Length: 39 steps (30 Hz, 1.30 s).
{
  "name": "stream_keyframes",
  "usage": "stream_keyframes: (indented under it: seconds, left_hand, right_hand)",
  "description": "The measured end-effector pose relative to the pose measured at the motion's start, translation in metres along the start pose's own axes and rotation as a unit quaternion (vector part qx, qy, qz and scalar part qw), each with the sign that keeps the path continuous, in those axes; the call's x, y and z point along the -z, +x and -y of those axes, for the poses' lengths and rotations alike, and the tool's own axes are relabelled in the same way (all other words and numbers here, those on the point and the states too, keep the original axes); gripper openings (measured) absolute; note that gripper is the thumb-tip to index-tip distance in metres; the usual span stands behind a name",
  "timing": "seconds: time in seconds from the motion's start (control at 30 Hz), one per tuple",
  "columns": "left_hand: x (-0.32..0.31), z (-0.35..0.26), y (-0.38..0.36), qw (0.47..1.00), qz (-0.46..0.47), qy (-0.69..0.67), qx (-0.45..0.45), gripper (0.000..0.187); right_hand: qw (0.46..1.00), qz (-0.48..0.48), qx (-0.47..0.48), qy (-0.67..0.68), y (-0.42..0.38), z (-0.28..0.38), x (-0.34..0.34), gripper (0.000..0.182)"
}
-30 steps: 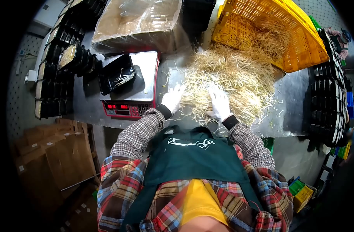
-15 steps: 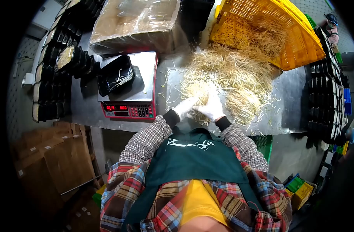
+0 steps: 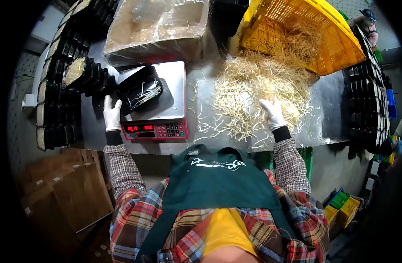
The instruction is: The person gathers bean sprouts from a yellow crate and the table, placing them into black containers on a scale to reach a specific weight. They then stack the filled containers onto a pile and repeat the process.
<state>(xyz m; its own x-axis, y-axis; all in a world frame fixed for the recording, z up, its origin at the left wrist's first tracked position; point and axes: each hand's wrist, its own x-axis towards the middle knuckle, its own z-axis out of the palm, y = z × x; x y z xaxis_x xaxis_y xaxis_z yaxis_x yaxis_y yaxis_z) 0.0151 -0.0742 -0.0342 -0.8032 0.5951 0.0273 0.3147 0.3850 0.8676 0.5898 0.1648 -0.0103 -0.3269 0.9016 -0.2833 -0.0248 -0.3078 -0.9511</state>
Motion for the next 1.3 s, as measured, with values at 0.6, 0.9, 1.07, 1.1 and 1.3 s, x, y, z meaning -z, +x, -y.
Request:
stream_keyframes:
  seconds: [0.6, 0.9, 1.07, 1.1, 1.3]
  left_hand:
    - [-0.196, -0.168, -0.103, 0.906, 0.268, -0.321, -0.064, 0.061]
    - [-0.219, -0.124, -0.119, 0.828, 0.324, -0.441, 0.121, 0.062]
    - [-0.14, -0.154, -0.095, 0.881, 0.209, -0.421, 0.064, 0.074]
    - [-0.126, -0.141, -0.086, 0.889, 0.192, -0.408, 0.078, 0.072]
    - [-0.068, -0.09, -0.047, 0.915, 0.128, -0.37, 0.103, 0.067]
  right_hand:
    - [0.766, 0.266, 0.374, -0.451, 0.005, 0.11, -0.116, 0.078]
    - [0.713, 0.088, 0.458, -0.524, -0.028, 0.086, -0.107, 0.037]
    - [0.761, -0.061, 0.295, -0.574, -0.031, 0.045, 0.053, 0.102]
    - [0.725, -0.058, 0.184, -0.662, -0.03, 0.023, 0.09, 0.127]
    - [0.596, -0.002, 0.118, -0.795, -0.021, -0.019, 0.138, 0.136]
